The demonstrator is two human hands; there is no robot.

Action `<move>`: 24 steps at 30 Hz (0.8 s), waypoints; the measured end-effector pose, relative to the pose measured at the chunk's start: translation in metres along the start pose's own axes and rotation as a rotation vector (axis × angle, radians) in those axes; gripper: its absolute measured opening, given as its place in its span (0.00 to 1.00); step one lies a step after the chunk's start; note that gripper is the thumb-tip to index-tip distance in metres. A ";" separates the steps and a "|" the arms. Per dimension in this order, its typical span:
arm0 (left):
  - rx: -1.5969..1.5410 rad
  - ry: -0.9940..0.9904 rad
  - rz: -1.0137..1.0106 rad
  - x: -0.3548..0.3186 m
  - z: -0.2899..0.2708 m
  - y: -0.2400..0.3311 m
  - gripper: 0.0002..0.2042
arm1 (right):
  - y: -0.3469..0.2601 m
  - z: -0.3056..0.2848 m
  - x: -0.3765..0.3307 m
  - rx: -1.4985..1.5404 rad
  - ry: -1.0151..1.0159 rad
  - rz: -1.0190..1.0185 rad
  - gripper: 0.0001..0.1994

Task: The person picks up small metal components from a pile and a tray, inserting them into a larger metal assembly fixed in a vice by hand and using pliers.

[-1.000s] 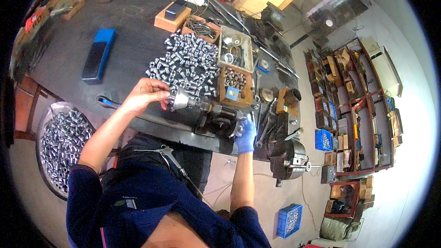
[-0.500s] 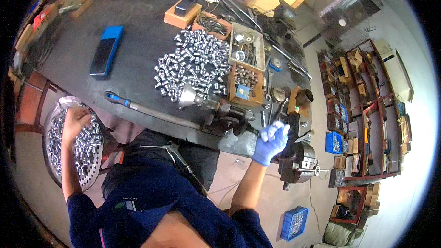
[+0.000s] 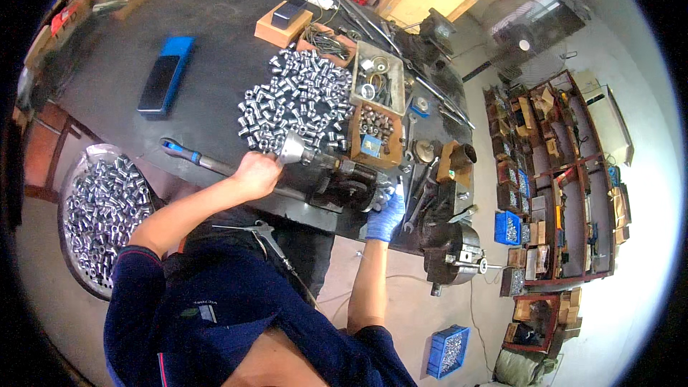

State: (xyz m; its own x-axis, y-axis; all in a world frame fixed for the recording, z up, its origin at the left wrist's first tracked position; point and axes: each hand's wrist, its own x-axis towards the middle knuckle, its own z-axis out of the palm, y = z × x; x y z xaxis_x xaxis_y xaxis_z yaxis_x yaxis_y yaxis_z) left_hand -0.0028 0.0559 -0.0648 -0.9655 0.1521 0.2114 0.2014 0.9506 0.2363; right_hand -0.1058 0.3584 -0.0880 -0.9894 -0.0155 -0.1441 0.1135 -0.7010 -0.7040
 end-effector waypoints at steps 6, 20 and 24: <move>-0.250 0.139 0.005 -0.006 -0.002 -0.013 0.11 | -0.002 -0.004 -0.013 -0.078 0.060 -0.013 0.14; -1.599 0.024 -0.152 0.003 -0.071 -0.033 0.10 | -0.004 -0.009 -0.014 0.072 -0.183 0.087 0.14; -1.559 -0.011 -0.090 0.007 -0.077 -0.031 0.09 | -0.007 -0.011 -0.024 -0.001 0.009 0.018 0.15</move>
State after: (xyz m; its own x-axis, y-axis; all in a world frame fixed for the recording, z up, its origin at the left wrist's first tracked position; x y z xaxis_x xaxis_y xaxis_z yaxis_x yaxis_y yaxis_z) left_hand -0.0029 0.0060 0.0024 -0.9830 0.1212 0.1379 0.1040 -0.2515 0.9622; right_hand -0.0820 0.3713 -0.0874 -0.9865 -0.0214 -0.1626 0.1309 -0.7001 -0.7020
